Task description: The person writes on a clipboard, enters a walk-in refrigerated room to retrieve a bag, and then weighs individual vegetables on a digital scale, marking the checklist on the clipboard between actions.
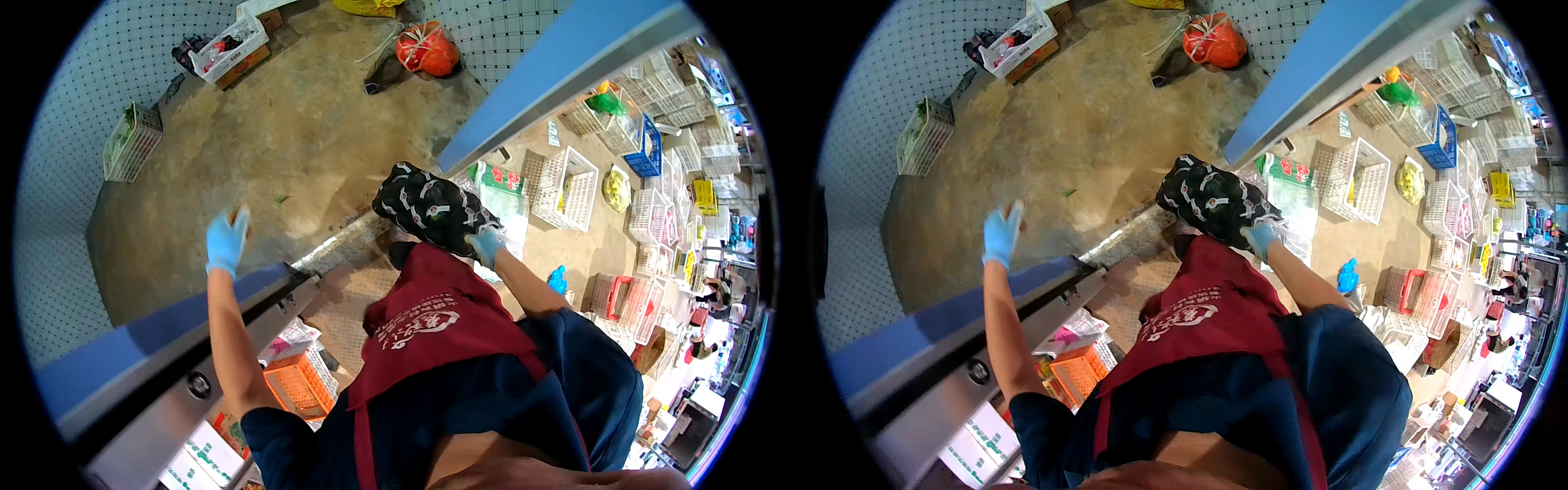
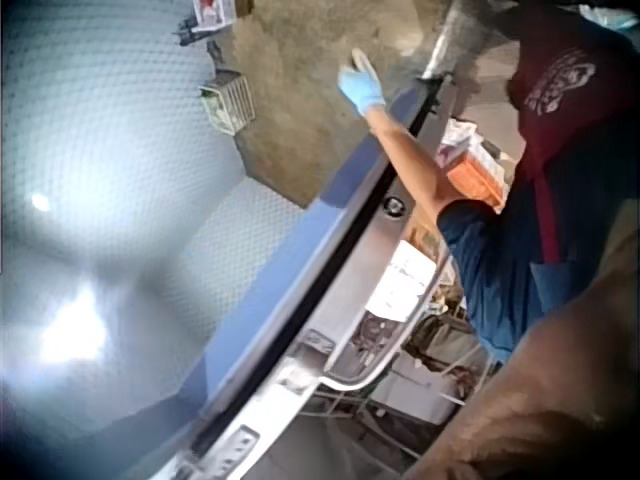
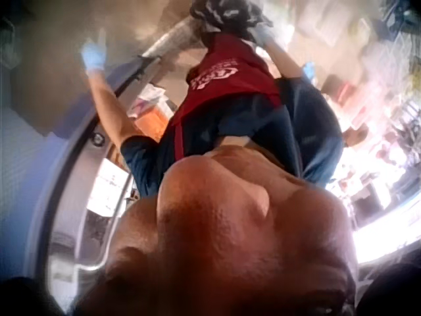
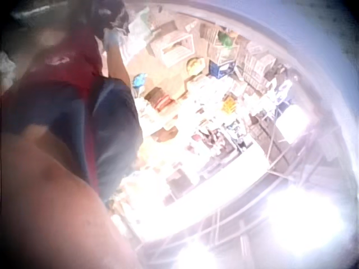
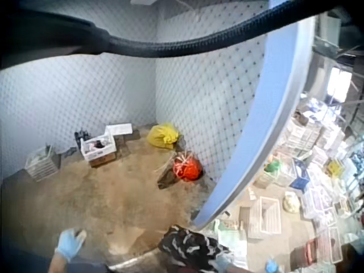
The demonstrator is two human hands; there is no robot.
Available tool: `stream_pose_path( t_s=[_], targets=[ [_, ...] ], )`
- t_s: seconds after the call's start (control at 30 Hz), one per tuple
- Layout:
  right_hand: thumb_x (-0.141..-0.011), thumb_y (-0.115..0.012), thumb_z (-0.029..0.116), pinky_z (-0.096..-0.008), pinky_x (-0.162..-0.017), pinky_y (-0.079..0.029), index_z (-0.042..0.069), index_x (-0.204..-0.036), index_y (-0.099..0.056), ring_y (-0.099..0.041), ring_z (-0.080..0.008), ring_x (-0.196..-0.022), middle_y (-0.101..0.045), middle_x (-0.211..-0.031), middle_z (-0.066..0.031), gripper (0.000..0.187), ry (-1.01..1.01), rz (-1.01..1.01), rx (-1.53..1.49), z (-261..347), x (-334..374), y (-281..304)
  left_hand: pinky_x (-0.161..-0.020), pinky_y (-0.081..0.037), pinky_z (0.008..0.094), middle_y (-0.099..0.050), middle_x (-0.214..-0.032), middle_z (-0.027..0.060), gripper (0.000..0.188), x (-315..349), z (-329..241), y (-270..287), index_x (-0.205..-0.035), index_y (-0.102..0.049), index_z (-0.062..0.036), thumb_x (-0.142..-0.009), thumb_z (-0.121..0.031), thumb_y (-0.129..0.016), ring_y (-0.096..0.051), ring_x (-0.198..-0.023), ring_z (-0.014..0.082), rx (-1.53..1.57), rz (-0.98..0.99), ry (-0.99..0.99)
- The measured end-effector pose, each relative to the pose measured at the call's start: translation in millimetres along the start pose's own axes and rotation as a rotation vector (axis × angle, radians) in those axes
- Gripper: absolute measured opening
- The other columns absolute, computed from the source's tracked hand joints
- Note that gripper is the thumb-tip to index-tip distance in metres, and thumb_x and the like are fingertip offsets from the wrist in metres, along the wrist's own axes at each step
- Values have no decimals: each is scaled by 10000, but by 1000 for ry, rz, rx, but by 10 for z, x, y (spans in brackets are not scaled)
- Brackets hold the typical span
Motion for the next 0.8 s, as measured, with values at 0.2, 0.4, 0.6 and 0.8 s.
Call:
stream_pose_path(
  t_s=[0.2,0.4,0.6,0.8],
  targets=[
    [-806,-662,308,-427,-753,-485,-108,-1035,-622,-627,-315,-871,-650,-978,-238,477,-181,23,-147,1244,-346,263,-424,-412,286,-563,-577,70,290,354,1555,-598,-913,-653,-12,-945,-284,-558,-530,-455,155,414,313,405],
    [-794,-593,360,-445,-805,-481,-56,-1034,-646,-634,-382,-941,-624,-1043,-302,483,-136,53,239,1828,-1029,278,-766,-526,554,-610,-1097,290,522,720,2531,-1156,-1149,-542,-56,-907,-518,-514,-644,-887,437,491,608,1088],
    [-747,-610,254,-411,-766,-503,21,-888,-639,-618,-367,-988,-642,-909,-210,274,-58,208,514,2833,-1610,298,-653,-490,492,-568,-960,224,443,98,2247,-1042,-1071,-553,-58,-908,-468,-502,-599,-757,370,361,823,885],
    [-810,-626,194,-415,-702,-488,-37,-939,-642,-633,-311,-864,-640,-908,-210,265,5,196,521,3056,-2515,1030,-540,-453,431,-526,-823,158,374,-732,2113,-166,-992,-564,-60,-910,-418,-490,-553,-627,302,328,853,1013]
  ],
)
Point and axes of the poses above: each hand's wrist, its own x-axis away from the middle knuckle, its own y-axis out of the back of the hand, z = x × y, the point moved 6 cm from there along -x, towards the middle knuckle
